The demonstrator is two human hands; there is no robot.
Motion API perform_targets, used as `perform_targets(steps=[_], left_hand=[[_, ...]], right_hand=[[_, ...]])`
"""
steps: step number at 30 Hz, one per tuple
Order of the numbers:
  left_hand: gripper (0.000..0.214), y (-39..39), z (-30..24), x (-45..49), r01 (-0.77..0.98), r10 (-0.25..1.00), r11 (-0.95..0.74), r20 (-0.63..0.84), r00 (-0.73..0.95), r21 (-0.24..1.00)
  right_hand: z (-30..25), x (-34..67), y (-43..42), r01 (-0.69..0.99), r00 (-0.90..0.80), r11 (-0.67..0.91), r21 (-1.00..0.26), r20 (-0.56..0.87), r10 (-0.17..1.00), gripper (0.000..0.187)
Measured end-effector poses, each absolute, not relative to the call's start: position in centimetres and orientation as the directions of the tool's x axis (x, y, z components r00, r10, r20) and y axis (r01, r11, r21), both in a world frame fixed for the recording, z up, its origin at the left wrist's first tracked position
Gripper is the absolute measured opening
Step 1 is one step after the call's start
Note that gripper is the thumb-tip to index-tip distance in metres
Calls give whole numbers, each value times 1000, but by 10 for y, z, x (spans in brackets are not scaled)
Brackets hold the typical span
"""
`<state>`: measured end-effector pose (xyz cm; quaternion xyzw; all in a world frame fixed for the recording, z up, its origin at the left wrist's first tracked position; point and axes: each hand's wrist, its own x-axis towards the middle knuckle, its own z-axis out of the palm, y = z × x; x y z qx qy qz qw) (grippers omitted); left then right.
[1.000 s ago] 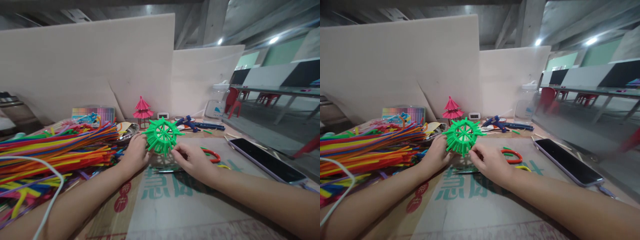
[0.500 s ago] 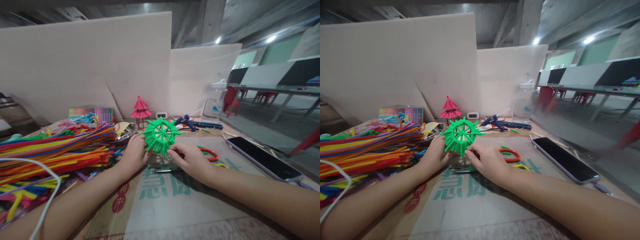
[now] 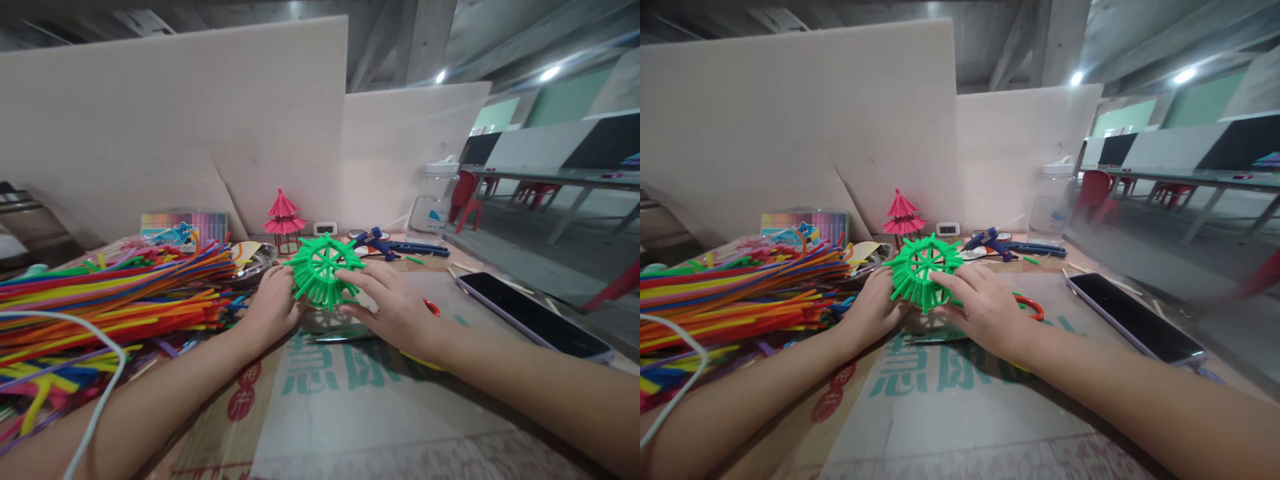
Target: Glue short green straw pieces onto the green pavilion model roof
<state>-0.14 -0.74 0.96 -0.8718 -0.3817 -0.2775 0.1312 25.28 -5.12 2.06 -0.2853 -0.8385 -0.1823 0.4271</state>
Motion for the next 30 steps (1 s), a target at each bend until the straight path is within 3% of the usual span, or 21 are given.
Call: perform_targets(steps=[21,30], left_hand=[[18,-9,8,0,731,572,-680,586,574,-52],[21,-8,8,0,714,598,-699,572,561,31]], right_hand=[[24,247,-50,615,-478,786,67,824,304,26],[22,250,-53,576,-486,814,82,834,260,29]])
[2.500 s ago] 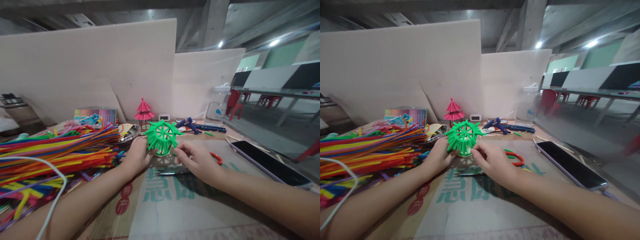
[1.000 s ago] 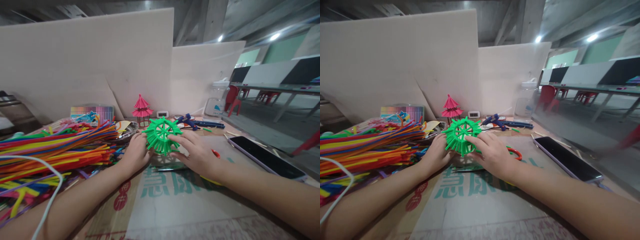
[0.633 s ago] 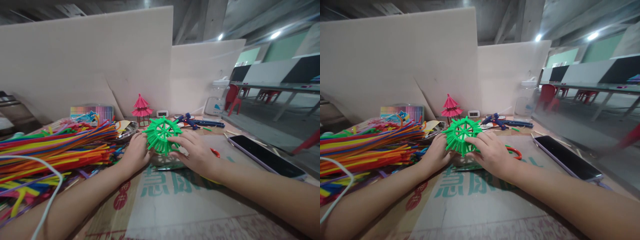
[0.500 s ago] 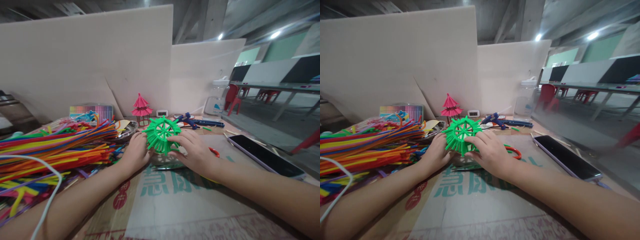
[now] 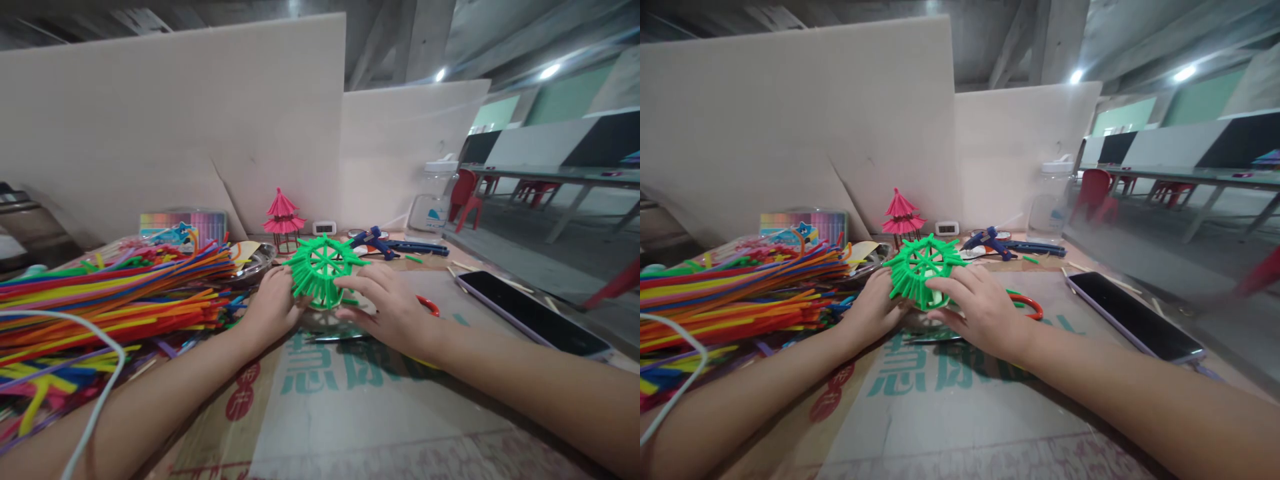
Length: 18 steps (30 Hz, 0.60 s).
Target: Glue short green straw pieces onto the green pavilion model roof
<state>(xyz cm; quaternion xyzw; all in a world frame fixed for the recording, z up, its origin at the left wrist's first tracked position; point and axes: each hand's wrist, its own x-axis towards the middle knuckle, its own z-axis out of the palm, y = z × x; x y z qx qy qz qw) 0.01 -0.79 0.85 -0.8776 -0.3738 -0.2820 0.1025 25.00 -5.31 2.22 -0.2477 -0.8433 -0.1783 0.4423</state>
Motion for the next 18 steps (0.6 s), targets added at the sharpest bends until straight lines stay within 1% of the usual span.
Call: perform_targets(steps=[2,4,10,14,18], left_hand=[[21,-8,9,0,714,610,-698,569,552,56],[21,-8,10,1,710,612,-701,566,553,64],[22,-9,11,0,698,584,-715,579,568,37],[20,-10,11,0,709,593,-704,576,562,32],[18,-11,14,2,717,615,-696,552,563,43]], right_hand=[[22,251,-54,571,-520,812,121,819,244,23],[22,252,-55,574,-537,807,140,808,242,21],[22,251,-56,588,-533,800,121,802,270,24],[21,250,-56,588,-531,801,114,801,275,24],[19,251,-55,585,-492,808,67,821,288,23]])
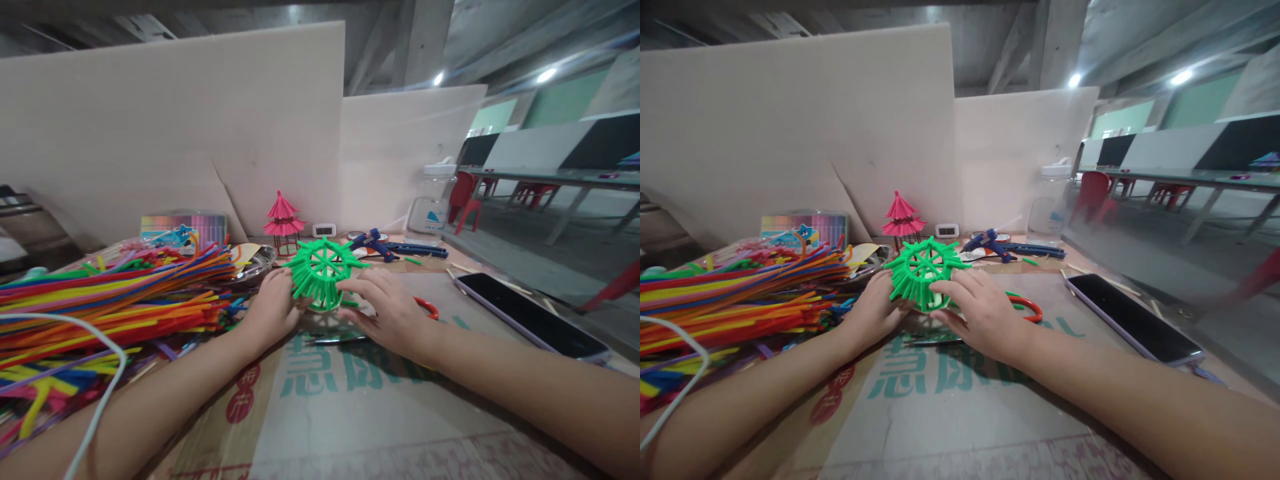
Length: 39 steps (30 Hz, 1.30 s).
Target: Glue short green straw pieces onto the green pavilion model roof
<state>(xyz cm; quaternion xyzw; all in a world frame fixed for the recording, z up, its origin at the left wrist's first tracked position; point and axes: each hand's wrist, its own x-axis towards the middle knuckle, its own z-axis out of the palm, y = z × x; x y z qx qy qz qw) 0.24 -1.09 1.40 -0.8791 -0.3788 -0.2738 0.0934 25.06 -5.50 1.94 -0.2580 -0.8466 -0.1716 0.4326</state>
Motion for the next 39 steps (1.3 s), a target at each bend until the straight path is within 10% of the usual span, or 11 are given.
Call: perform_targets(steps=[39], left_hand=[[13,-17,15,5,725,596,-688,537,597,-43]], right_hand=[[21,248,-55,632,-454,771,78,844,287,27]])
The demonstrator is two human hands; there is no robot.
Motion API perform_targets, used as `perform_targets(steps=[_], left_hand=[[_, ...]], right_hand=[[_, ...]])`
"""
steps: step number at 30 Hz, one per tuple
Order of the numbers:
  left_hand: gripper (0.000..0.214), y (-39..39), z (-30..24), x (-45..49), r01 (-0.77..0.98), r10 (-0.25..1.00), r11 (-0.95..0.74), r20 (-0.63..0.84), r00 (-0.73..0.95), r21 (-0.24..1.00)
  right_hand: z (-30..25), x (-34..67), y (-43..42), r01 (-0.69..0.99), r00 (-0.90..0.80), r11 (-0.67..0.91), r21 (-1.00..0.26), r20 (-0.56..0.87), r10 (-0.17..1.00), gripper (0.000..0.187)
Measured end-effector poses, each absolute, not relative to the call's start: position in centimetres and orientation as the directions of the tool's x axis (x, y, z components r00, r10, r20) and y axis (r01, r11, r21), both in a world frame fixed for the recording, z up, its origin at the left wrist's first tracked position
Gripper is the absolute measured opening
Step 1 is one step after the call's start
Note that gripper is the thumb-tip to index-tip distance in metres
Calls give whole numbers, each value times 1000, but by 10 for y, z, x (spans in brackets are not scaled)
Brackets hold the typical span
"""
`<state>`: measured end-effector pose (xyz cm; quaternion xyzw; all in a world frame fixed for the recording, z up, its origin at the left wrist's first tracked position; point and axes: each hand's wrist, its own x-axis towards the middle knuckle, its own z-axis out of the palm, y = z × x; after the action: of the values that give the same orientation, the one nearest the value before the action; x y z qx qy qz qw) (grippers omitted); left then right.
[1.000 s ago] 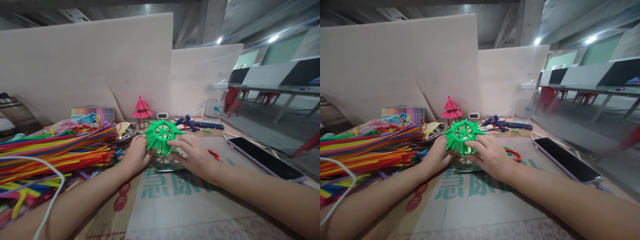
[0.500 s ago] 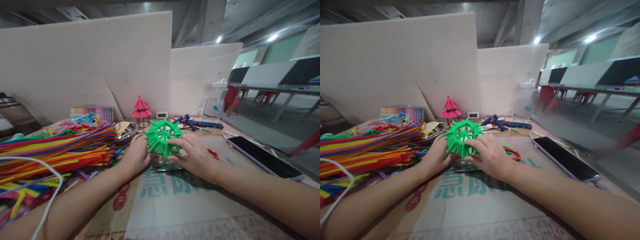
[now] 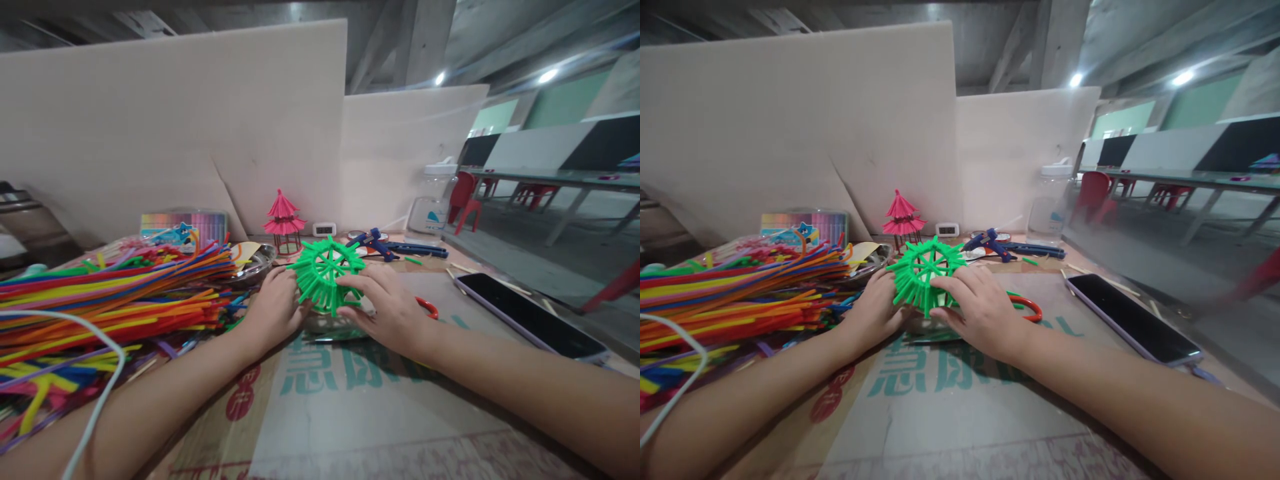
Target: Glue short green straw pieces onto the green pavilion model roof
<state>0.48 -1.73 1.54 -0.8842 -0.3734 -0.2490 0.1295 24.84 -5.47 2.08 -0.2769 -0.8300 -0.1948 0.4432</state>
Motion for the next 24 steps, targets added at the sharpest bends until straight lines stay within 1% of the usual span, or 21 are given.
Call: perform_targets(steps=[4,9,14,19,24], left_hand=[[14,-17,15,5,727,597,-686,541,593,-40],[18,-16,14,4,725,590,-687,541,599,-54],[22,-15,14,3,731,593,-678,535,602,-72],[20,-15,14,3,724,597,-689,533,599,-42],[17,-16,15,4,738,617,-674,527,584,-30]], right_hand=[[20,249,-54,627,-466,774,91,839,279,26],[21,250,-56,616,-450,786,57,844,292,33],[22,252,-59,617,-452,786,28,831,325,29],[22,251,-58,634,-473,772,44,812,342,31],[21,251,-55,639,-479,767,63,813,332,30]])
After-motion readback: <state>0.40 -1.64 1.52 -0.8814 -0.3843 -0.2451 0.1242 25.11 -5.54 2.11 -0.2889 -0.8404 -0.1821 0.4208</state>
